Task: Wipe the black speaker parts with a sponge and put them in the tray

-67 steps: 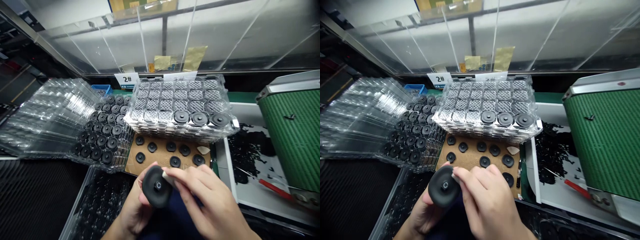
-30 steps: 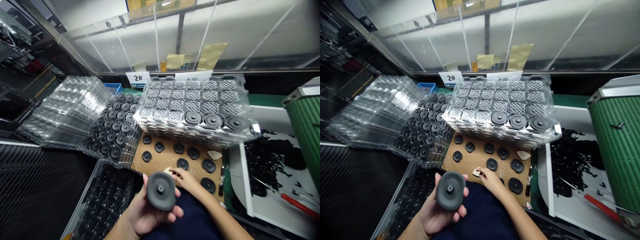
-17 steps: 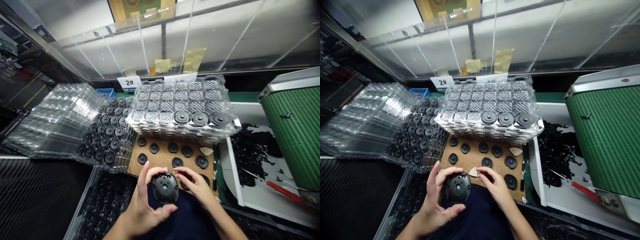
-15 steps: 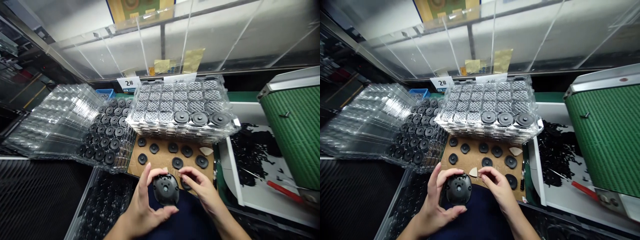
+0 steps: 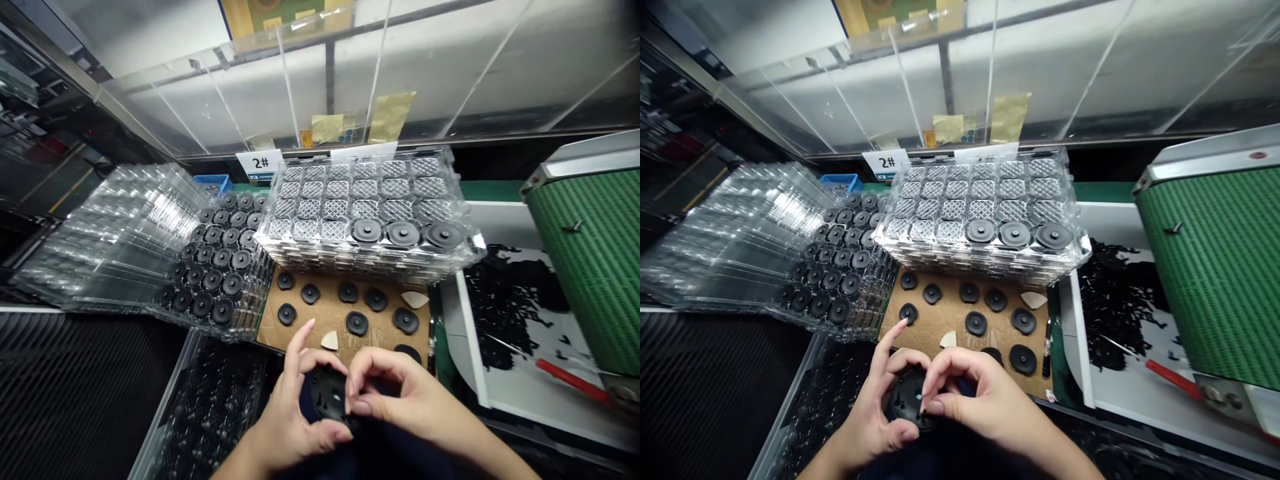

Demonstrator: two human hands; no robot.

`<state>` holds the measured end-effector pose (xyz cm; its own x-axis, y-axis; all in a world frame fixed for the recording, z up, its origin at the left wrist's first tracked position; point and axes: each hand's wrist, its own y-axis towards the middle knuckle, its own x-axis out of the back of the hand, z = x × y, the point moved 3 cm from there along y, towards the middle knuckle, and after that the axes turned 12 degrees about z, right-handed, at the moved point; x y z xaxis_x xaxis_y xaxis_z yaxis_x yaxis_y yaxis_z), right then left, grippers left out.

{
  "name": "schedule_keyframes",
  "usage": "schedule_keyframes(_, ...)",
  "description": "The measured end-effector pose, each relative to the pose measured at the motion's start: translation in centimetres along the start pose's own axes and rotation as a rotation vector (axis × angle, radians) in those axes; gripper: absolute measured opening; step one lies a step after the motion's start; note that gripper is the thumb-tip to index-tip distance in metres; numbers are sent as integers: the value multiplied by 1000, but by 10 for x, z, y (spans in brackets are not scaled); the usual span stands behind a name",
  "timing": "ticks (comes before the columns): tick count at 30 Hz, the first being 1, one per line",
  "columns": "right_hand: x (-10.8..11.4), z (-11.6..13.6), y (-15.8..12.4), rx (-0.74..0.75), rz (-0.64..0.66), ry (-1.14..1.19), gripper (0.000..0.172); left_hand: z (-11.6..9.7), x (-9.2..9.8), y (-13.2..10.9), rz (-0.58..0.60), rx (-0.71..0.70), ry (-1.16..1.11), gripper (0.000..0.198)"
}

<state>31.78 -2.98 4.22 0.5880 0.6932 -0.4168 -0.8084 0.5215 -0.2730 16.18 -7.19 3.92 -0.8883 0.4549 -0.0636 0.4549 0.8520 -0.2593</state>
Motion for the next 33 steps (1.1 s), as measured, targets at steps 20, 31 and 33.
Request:
schedule_keyframes(20,-5,-15,-9,138,-201,129,19,3,4,-5,-62,-97,-97,86)
schedule_keyframes(31,-9,-3,-16,230,-404,-397,7,1,5,-9,-247,-233,413,88)
schedule_keyframes(33,-9,-4,-15,205,-416,-392,8,-1,5,-8,-272,-289,524,89)
